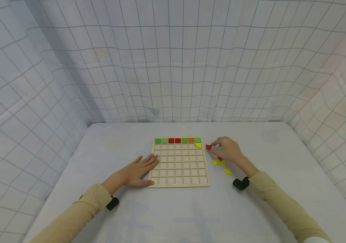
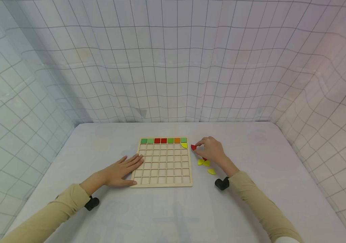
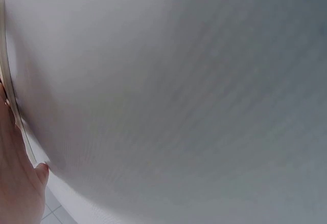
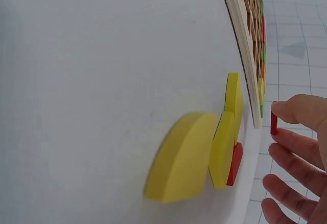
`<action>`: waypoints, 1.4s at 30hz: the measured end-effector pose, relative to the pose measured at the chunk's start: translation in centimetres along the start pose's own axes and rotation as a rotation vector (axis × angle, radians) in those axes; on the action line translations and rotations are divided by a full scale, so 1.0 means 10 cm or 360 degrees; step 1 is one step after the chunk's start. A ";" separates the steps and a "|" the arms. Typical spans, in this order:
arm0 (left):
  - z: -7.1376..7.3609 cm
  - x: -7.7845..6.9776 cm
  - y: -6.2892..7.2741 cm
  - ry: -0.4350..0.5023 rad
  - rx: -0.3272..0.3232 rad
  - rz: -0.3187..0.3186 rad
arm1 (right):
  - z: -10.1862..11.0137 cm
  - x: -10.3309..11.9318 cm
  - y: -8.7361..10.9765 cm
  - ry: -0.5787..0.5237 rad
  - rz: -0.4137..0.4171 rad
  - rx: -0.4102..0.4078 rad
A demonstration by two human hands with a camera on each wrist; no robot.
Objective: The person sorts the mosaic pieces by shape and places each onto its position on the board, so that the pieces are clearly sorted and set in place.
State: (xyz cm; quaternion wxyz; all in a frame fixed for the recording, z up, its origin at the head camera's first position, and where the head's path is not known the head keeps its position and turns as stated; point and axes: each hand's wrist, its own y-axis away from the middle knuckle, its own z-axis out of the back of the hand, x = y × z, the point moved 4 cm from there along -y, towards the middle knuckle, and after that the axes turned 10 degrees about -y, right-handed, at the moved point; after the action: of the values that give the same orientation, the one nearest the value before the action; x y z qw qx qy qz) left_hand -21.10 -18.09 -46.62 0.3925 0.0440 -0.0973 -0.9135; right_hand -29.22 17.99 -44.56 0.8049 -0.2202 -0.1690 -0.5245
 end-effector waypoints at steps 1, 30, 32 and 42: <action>0.00 0.00 0.00 -0.0001 0.0001 0.0000 | -0.01 0.01 -0.01 0.0002 0.0003 0.0003; 0.02 0.00 0.01 0.0020 0.0007 -0.0024 | -0.27 0.32 -0.39 -0.0022 0.0059 0.0113; 0.02 0.00 0.01 0.0023 0.0007 -0.0022 | -0.29 0.34 -0.41 -0.0021 0.0062 0.0107; 0.02 0.00 0.02 0.0031 0.0007 -0.0006 | -0.35 0.40 -0.47 0.0059 0.0102 0.0136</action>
State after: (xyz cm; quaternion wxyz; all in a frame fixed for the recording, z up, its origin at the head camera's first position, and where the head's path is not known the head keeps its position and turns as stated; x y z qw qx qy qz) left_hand -20.98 -18.15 -46.42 0.3917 0.0538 -0.0955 -0.9135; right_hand -31.80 11.36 -44.71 0.8329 -0.1812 -0.1691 -0.4949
